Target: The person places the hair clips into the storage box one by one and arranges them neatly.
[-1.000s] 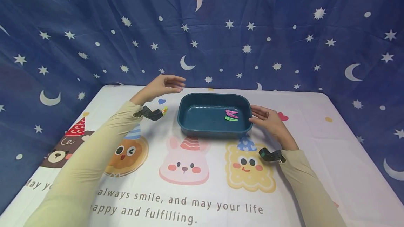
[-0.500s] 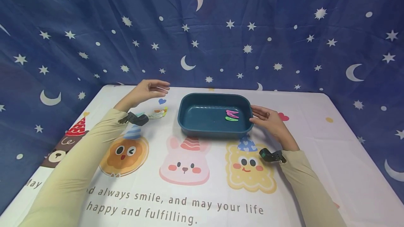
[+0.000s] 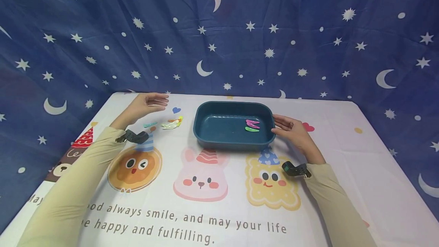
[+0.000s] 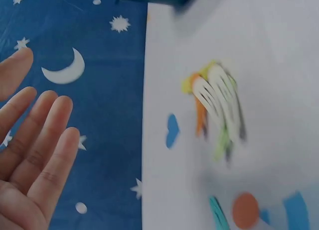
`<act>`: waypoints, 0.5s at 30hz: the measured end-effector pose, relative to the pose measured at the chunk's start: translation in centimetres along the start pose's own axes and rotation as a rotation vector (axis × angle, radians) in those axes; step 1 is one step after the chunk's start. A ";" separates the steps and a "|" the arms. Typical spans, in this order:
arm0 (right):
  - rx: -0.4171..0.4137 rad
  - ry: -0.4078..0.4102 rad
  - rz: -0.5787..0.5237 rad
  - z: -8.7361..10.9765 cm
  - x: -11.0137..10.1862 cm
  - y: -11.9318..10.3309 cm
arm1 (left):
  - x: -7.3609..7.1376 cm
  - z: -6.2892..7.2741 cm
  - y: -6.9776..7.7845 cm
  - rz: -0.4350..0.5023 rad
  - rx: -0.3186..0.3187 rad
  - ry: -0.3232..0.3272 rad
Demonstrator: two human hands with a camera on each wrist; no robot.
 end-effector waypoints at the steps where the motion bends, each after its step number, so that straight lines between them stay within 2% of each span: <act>1: 0.002 0.002 0.003 0.0 0.0 0.0 | -0.1 0.1 -0.3 -0.006 0.000 0.010; 15: -0.023 0.008 -0.006 0.0 0.0 0.0 | -1.6 1.7 -4.1 -0.147 -0.024 0.088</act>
Point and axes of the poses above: each hand's wrist, its own z-axis away from the middle knuckle, its own x-axis out of the palm, y = z × x, the point moved 5 cm from there along -z, towards the middle knuckle, and after that the axes turned 11 degrees about y, right-handed, at the moved point
